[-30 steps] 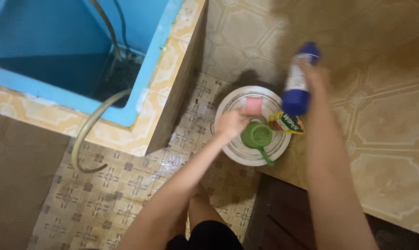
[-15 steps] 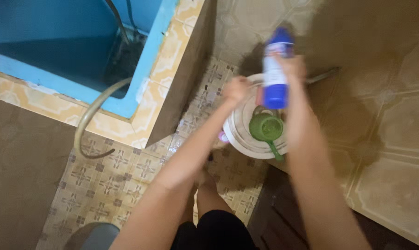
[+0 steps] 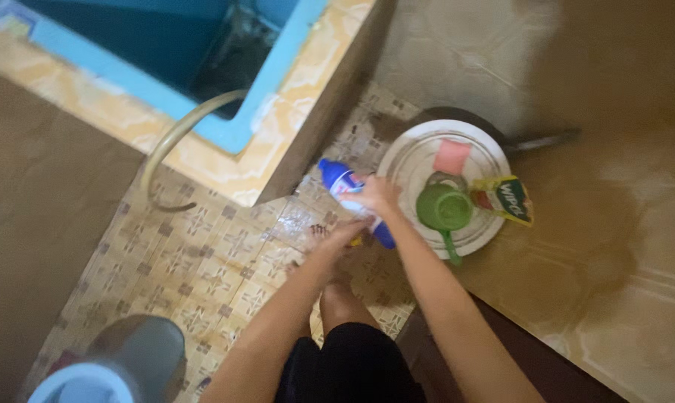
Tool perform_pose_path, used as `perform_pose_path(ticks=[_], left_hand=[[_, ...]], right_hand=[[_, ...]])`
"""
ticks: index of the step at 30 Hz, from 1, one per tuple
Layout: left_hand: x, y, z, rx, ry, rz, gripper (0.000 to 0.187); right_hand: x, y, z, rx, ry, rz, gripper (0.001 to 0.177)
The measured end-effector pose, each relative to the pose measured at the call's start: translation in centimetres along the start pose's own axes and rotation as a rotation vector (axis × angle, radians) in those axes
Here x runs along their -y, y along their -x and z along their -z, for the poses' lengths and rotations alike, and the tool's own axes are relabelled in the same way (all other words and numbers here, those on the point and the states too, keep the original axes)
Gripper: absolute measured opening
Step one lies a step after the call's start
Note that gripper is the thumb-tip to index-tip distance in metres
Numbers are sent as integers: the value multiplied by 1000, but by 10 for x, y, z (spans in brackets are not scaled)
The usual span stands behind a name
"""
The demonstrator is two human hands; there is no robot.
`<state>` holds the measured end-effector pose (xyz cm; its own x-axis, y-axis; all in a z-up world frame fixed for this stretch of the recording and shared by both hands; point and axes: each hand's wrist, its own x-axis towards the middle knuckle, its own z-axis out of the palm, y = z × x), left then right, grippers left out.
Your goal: The person cleans a bathroom by first pouring liquid cleaner from a blue bottle into the toilet bowl. Then, they use a hose to rinse a blue sink and scrub the sink's interior and rim with a brush.
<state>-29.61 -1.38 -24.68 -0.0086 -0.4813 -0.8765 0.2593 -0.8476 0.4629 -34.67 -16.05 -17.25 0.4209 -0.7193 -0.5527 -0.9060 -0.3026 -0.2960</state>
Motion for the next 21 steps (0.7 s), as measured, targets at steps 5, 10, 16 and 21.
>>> perform_pose_path(ticks=[5,10,16,21], left_hand=[[-58,13,-37,163,448,-276,70],[-89,60,-50,129,525,-525,86],[-6,111,-37,44,684,-354,74],[112,124,44,-16,763,-346,48]], right_hand=[[0,3,71,-130,-89,-205,98],[27,30,130,-332,55,-95,88],[86,113,80,-207,155,29,84],[129,159,-6,6,53,85,92]])
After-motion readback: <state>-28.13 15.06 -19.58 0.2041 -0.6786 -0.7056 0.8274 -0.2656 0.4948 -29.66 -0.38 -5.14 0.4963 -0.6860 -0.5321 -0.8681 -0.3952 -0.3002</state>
